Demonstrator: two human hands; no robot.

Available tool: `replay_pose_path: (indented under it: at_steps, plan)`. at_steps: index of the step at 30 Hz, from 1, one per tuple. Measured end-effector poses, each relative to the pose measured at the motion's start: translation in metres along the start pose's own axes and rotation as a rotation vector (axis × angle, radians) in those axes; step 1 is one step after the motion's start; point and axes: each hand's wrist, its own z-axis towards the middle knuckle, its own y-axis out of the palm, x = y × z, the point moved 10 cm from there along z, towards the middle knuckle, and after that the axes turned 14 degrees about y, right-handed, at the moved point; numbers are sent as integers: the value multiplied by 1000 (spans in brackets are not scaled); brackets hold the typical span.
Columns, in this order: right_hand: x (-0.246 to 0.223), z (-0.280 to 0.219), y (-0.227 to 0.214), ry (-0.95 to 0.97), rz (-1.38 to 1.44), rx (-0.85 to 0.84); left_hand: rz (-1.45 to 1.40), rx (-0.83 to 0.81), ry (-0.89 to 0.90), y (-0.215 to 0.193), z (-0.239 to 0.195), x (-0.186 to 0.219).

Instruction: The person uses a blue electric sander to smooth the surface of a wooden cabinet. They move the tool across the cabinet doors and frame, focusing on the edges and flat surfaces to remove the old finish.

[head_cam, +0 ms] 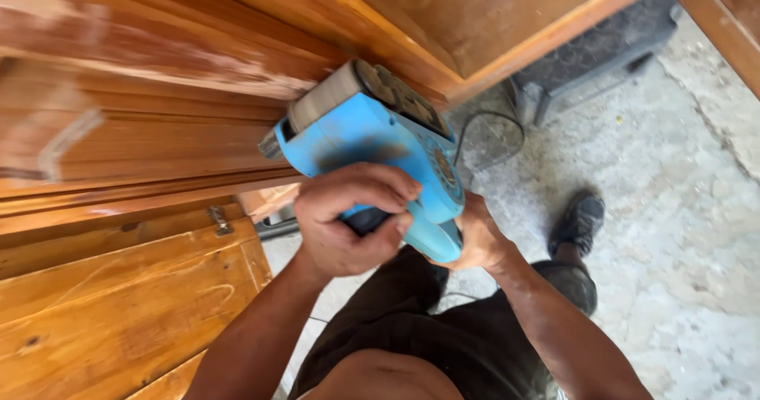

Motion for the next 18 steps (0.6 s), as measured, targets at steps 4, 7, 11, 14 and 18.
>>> replay_pose_path:
  at_steps: [4,7,11,14,18]
  plan:
    - [11,-11,-11,16,-38,15,20,-4,4,7,-11,-16]
    - [15,-10,-10,20,-71,-10,33,24,0,6,-16,-22]
    - [35,-16,-10,46,-29,-30,31,35,-16,7,-24,-30]
    - [38,-15,-9,54,-24,-42,6,55,-43,4,-34,-40]
    - [55,-25,-11,89,-57,-35,-15,45,-63,6,-45,-54]
